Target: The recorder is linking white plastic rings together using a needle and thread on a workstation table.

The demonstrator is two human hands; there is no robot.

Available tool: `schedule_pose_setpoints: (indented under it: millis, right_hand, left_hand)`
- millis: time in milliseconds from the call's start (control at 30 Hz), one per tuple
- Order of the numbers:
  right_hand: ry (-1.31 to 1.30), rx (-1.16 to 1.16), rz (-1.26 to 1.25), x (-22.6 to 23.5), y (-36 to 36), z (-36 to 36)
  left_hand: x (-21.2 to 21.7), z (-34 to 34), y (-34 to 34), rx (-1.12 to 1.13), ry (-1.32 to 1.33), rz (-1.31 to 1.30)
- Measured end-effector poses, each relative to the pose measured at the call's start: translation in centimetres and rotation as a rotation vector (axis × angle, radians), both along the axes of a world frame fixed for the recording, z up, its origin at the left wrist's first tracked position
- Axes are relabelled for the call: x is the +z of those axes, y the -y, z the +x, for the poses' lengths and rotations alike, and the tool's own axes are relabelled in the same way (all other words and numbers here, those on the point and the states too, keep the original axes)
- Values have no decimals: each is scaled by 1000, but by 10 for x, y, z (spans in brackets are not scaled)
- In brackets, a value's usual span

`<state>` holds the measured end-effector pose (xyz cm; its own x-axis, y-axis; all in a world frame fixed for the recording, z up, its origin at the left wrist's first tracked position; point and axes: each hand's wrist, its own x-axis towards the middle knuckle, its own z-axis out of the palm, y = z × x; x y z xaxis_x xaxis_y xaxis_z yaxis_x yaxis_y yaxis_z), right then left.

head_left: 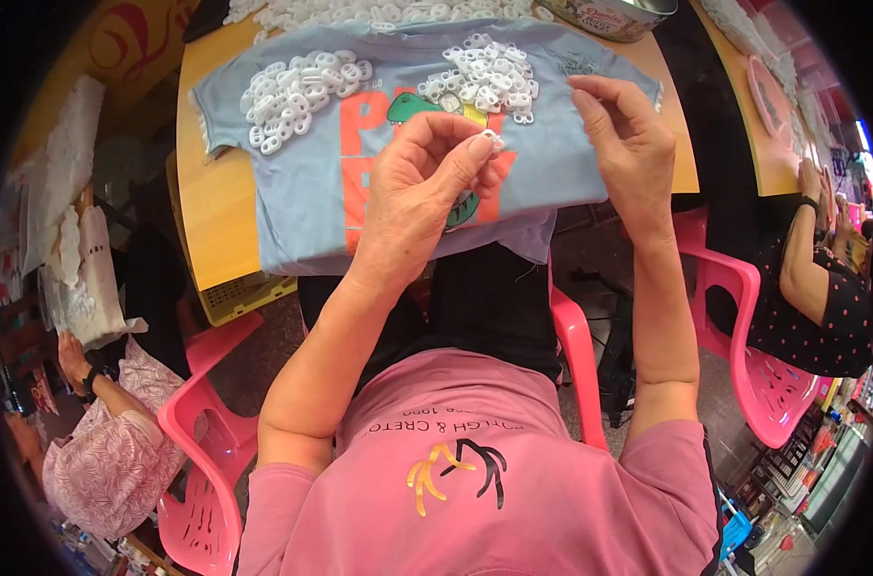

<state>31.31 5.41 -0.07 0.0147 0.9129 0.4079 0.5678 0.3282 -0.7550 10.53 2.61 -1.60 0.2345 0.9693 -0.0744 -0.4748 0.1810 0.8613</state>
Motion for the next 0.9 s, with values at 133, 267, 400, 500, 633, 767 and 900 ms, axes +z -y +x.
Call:
schedule_pose_setpoints:
  millis: [133,267,400,500,633,767,900]
  right_hand:
    - [137,-33,48,7,-4,22]
    - [239,-56,-90,13,-7,41]
    - [336,1,-129,14,-9,51]
    - [421,54,-98,14,-12,53]
    - [506,76,-58,9,-19,50]
    - [623,117,8,3,-23,48]
    - [591,176,69,3,-25,52]
  left_hand:
    - [-4,3,-2,20,54,-17]
    - [-6,5,-4,18,101,-62]
    - [-6,3,-8,0,237,-97]
    - [-8,3,-11,-24,284,-98]
    - [-8,3,-11,-15,282,-101]
    - [-10,3,-12,-17,284,-100]
    - [-10,2,-12,-20,319,-76]
